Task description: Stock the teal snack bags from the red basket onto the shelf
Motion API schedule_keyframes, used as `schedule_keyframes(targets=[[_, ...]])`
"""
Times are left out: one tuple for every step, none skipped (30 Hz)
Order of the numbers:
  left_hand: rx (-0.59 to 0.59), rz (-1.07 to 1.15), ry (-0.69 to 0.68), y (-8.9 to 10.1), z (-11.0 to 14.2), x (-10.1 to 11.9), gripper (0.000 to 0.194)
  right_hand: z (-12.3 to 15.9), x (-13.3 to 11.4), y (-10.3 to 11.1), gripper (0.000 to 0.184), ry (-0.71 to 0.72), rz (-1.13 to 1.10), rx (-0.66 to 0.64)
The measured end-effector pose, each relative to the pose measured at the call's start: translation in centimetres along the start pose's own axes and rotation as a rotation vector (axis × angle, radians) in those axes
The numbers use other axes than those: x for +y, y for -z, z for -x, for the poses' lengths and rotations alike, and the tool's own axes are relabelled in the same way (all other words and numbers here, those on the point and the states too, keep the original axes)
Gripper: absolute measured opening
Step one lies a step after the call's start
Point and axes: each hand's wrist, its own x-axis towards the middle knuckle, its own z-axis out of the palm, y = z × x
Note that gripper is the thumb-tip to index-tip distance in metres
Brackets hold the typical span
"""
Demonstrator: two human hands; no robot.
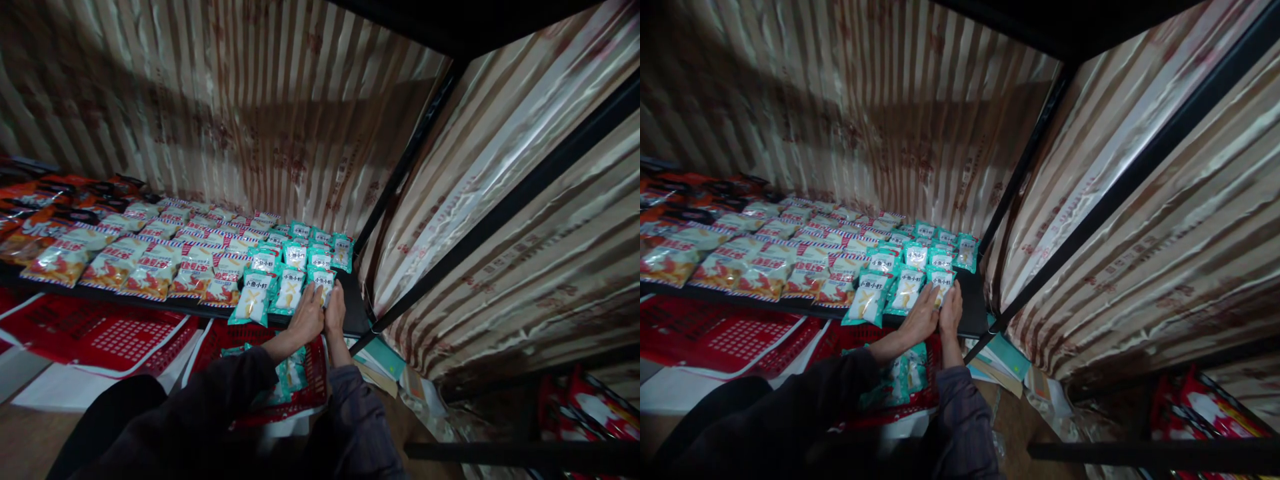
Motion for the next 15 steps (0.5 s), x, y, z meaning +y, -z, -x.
schedule_keyframes(targets=[[0.012, 0.007, -0.013, -0.2, -0.1, -0.3, 0.062, 0.0, 0.1, -0.2, 0.07, -0.01, 0.009, 0.0], [0.023, 0.017, -0.026, -0.3, -0.1, -0.5, 0.062, 0.0, 0.2, -0.3, 0.07, -0.018, 0.018, -0.001], [0.033, 0.029, -0.038, -0.5, 0.0, -0.8, 0.061, 0.0, 0.3, -0.5, 0.07, -0.021, 0.028, -0.002], [0.041, 0.042, -0.047, -0.8, 0.1, -1.1, 0.061, 0.1, 0.5, -0.6, 0.069, -0.02, 0.04, -0.006], [0.048, 0.055, -0.052, -1.0, 0.2, -1.3, 0.062, 0.2, 0.6, -0.6, 0.068, -0.017, 0.057, -0.01], [0.05, 0.066, -0.053, -1.1, 0.3, -1.5, 0.063, 0.2, 0.7, -0.7, 0.066, -0.014, 0.079, -0.013], [0.049, 0.074, -0.052, -1.3, 0.5, -1.7, 0.064, 0.3, 0.8, -0.7, 0.065, -0.014, 0.106, -0.016], [0.045, 0.08, -0.05, -1.4, 0.6, -1.8, 0.065, 0.3, 0.9, -0.7, 0.064, -0.017, 0.134, -0.017], [0.039, 0.083, -0.05, -1.5, 0.8, -1.9, 0.065, 0.3, 0.9, -0.7, 0.063, -0.021, 0.159, -0.018], [0.034, 0.085, -0.049, -1.6, 0.9, -2.0, 0.065, 0.3, 0.9, -0.7, 0.063, -0.025, 0.177, -0.018], [0.034, 0.087, -0.045, -1.7, 0.9, -2.0, 0.065, 0.3, 0.9, -0.7, 0.063, -0.028, 0.189, -0.019], [0.039, 0.09, -0.039, -1.8, 1.0, -2.0, 0.065, 0.2, 0.9, -0.6, 0.064, -0.03, 0.195, -0.02], [0.048, 0.094, -0.029, -1.9, 1.0, -1.9, 0.065, 0.2, 0.9, -0.6, 0.063, -0.031, 0.198, -0.021], [0.056, 0.098, -0.022, -2.0, 1.0, -1.9, 0.065, 0.2, 0.9, -0.6, 0.063, -0.033, 0.2, -0.022], [0.062, 0.102, -0.018, -2.0, 1.0, -1.9, 0.066, 0.2, 0.9, -0.5, 0.063, -0.034, 0.203, -0.02]])
